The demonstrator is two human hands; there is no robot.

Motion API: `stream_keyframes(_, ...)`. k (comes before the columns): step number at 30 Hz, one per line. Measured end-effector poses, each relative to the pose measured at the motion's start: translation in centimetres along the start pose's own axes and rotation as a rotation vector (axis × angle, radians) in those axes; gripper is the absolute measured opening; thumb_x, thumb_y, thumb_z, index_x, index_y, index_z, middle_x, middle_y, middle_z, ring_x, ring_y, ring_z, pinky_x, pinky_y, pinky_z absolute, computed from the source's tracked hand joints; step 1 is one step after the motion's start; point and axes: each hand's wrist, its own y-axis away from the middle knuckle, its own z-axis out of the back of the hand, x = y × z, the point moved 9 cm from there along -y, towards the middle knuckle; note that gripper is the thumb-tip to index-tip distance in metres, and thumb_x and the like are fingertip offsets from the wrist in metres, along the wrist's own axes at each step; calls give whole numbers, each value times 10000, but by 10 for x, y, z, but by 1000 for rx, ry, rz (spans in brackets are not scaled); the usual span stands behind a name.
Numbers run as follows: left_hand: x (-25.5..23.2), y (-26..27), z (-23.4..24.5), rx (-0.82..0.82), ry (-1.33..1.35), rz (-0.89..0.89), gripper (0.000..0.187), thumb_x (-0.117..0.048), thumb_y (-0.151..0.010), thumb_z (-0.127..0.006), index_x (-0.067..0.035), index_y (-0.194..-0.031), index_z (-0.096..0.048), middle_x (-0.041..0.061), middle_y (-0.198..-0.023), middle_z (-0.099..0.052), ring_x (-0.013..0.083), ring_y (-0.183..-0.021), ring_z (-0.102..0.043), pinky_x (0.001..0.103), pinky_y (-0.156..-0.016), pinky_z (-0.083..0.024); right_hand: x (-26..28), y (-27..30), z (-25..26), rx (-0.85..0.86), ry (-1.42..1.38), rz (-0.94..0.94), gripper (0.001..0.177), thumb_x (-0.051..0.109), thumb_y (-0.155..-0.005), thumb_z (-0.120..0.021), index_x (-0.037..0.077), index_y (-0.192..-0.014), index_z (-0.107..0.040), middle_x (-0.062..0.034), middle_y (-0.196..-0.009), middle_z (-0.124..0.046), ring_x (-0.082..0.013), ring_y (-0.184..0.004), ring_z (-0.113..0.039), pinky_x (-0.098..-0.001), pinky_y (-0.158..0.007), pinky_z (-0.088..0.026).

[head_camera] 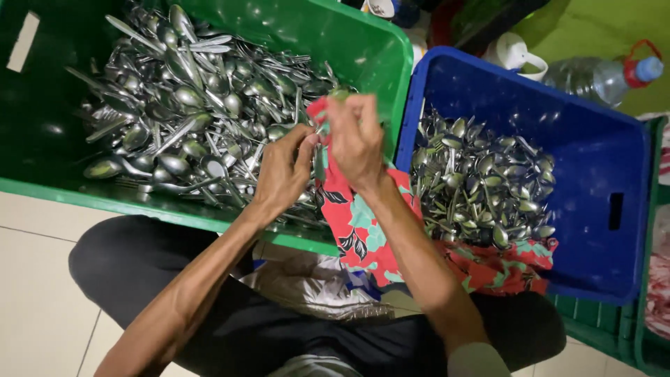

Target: Polishing metal spoons and forks with a cloth in a sorting area.

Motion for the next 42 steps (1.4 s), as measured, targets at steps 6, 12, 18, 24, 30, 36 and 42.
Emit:
stream_keyframes(6,-12,8,4,-10,-30,-34,223,-120,-1063,-522,-69,-1141,-725,226,-799,-684,363,-715,-647,470,-700,-512,-87,23,0,-137,-308,-687,98,93,-994,-621,20,-1038,-668,-209,-863,-684,-350,-843,-675,-448,-801,-499)
stream_keyframes(12,-11,5,-13,-41,-56,-132,410,113,-1020,-372,181,-1404,-498,215,-946,-551,347,-896,-541,485,-900,-479,-56,61,-38,-230,-985,-1249,137,228,-1032,-599,110,-1045,-667,24,-955,-581,-100,-901,-526,-245,-860,-463)
stream_keyframes(18,-22,-16,24,-178,-261,-300,323,-248,-1007,-705,1,-1179,-593,188,-1087,-610,424,-1076,-615,511,-977,-457,-53,68,-49,189,-690,-1181,381,302,-964,-691,152,-1313,-669,-111,-1284,-697,-187,-1234,-617,-396,-1073,-452)
stream_keyframes(24,23,-50,-3,34,537,161,445,-398,-1079,-435,-62,-1177,-710,99,-917,-785,150,-814,-750,334,-850,-634,-11,84,-74,439,-688,-1158,232,333,-964,-634,154,-877,-753,57,-690,-604,-74,-681,-533,-263,-612,-461)
stream_keyframes(30,110,-59,23,-189,708,310,375,-240,-1049,-484,47,-1013,-722,118,-506,-510,270,-424,-665,535,-565,-698,46,66,-14,723,-551,-1007,448,499,-1031,-505,111,-940,-710,-60,-698,-684,-142,-676,-613,-348,-671,-531)
stream_keyframes(36,138,-55,92,-447,484,511,379,-443,-1015,-415,-129,-944,-614,-69,-607,-451,83,-467,-451,262,-433,-451,26,107,-20,938,-341,-786,474,347,-1024,-503,-35,-1302,-468,-256,-1001,-699,-394,-789,-690,-584,-716,-507)
stream_keyframes(42,100,-64,46,-457,845,595,425,-384,-1028,-260,-70,-1023,-547,141,-1000,-672,271,-896,-703,452,-836,-660,41,129,-41,969,-382,-679,314,283,-961,-645,-10,-960,-533,-212,-685,-669,-440,-558,-621,-562,-562,-454)
